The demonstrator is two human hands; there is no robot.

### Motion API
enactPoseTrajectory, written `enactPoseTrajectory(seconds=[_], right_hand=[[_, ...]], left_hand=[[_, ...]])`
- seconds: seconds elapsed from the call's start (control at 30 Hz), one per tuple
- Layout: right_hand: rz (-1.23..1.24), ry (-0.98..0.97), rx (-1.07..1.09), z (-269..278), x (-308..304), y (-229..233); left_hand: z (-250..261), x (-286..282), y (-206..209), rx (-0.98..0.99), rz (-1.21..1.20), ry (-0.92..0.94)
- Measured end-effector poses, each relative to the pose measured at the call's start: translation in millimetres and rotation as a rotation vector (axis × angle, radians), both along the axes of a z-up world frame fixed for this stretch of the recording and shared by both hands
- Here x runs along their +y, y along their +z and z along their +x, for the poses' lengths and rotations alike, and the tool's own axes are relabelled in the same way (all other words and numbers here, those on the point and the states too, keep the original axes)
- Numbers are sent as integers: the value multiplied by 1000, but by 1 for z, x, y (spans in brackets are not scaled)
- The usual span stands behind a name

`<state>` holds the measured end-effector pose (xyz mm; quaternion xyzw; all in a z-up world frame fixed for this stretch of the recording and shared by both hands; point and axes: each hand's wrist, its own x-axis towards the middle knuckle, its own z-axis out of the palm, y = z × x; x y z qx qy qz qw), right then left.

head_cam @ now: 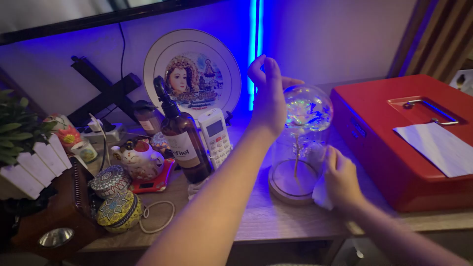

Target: The person wipes a glass dome covering an artificial rose and a small ceramic figurine with a cloth.

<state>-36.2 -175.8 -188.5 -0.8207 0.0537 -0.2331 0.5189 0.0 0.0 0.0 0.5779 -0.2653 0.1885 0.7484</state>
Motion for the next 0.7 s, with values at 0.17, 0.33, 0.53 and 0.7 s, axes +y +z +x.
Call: enactPoseTrajectory(seconds=[0.17,0.33,0.53,0.7], right_hand=[[497,223,-137,7,-18,47],[143,47,-307,19,-20,72],[-21,264,-272,39,-13,31],[-266,607,319,27,-12,11]], left_hand=[[-2,13,10,-45,97,-41],[0,36,26,-169,345,-213],[-31,34,37,-154,553,533],[-62,2,23,-1,590,761]])
